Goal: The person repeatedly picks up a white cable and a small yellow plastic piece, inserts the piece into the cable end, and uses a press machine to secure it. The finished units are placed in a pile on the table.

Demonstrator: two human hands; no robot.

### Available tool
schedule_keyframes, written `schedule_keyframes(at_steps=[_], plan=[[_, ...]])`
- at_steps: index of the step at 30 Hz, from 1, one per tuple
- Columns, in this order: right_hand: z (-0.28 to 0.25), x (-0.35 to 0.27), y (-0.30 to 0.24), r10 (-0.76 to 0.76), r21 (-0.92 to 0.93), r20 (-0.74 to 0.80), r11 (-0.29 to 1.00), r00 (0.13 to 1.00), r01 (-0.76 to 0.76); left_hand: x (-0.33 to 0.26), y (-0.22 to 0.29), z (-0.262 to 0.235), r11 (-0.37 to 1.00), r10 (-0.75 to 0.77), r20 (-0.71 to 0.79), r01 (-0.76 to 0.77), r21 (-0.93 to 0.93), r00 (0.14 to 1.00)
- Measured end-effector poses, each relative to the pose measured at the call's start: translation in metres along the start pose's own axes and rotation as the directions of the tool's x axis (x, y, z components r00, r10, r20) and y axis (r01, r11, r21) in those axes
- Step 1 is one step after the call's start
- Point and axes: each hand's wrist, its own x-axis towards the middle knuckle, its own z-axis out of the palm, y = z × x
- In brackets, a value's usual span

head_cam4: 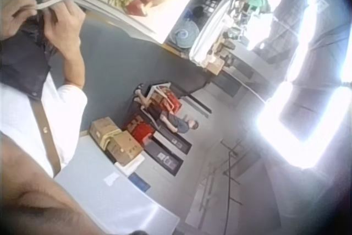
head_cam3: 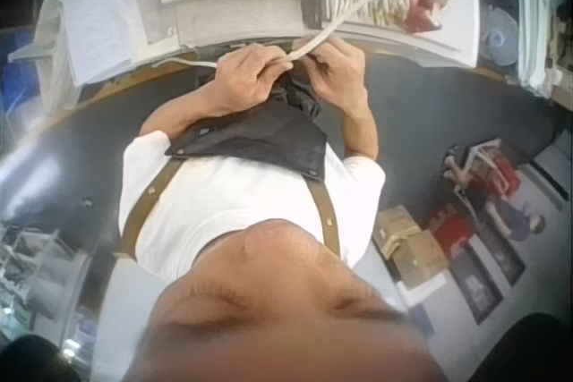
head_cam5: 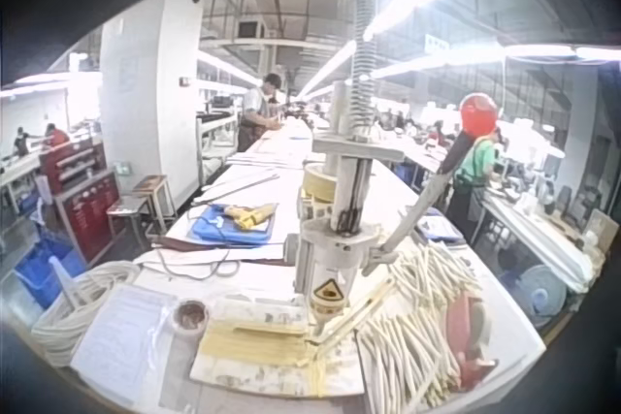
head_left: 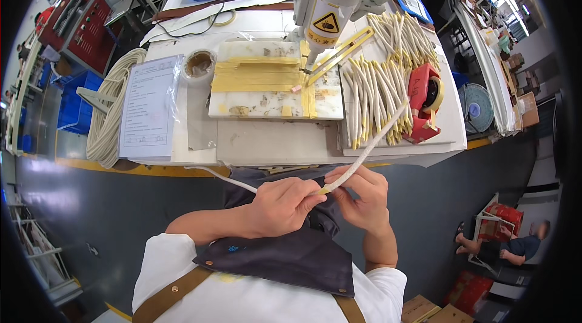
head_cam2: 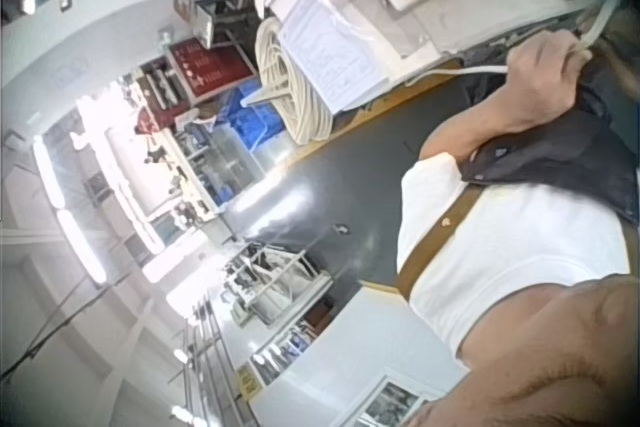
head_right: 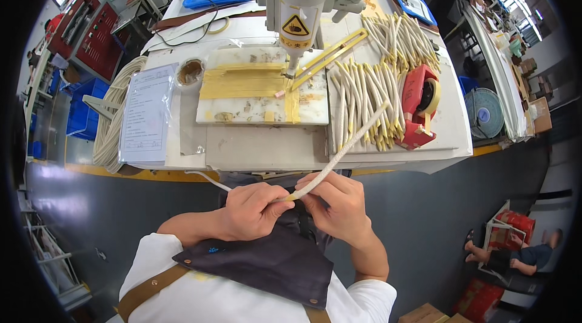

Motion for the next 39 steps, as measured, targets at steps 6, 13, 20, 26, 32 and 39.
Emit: schedule_keyframes(at_steps=[6,13,20,26,32,39], plan=[[0.011,-0.012,0.008,0.105,0.211,-0.075,0.974,0.992,-0.087,0.000,0.007,-0.006,0.879,-0.261,0.274,0.345,-0.329,0.926],[0.027,-0.023,0.013,0.271,0.564,-0.087,0.806,0.959,-0.177,0.001,-0.014,-0.014,-0.065,-0.249,0.862,0.880,-0.470,0.442],[0.042,-0.018,0.000,0.438,0.852,-0.060,0.491,0.897,-0.183,0.009,-0.006,-0.018,0.118,-0.364,0.854,0.928,-0.353,0.372],[0.023,-0.041,0.017,0.379,0.858,0.281,0.312,0.882,-0.408,-0.008,-0.020,-0.008,0.967,0.171,0.114,-0.189,0.172,0.979],[0.024,-0.034,0.001,0.542,0.762,0.285,0.371,0.790,-0.530,-0.003,-0.016,-0.024,0.884,0.247,0.212,-0.309,0.350,0.946],[0.021,-0.027,0.007,0.385,0.503,0.097,0.777,0.918,-0.379,-0.007,-0.017,-0.019,0.983,-0.126,0.303,0.160,-0.088,0.944]])
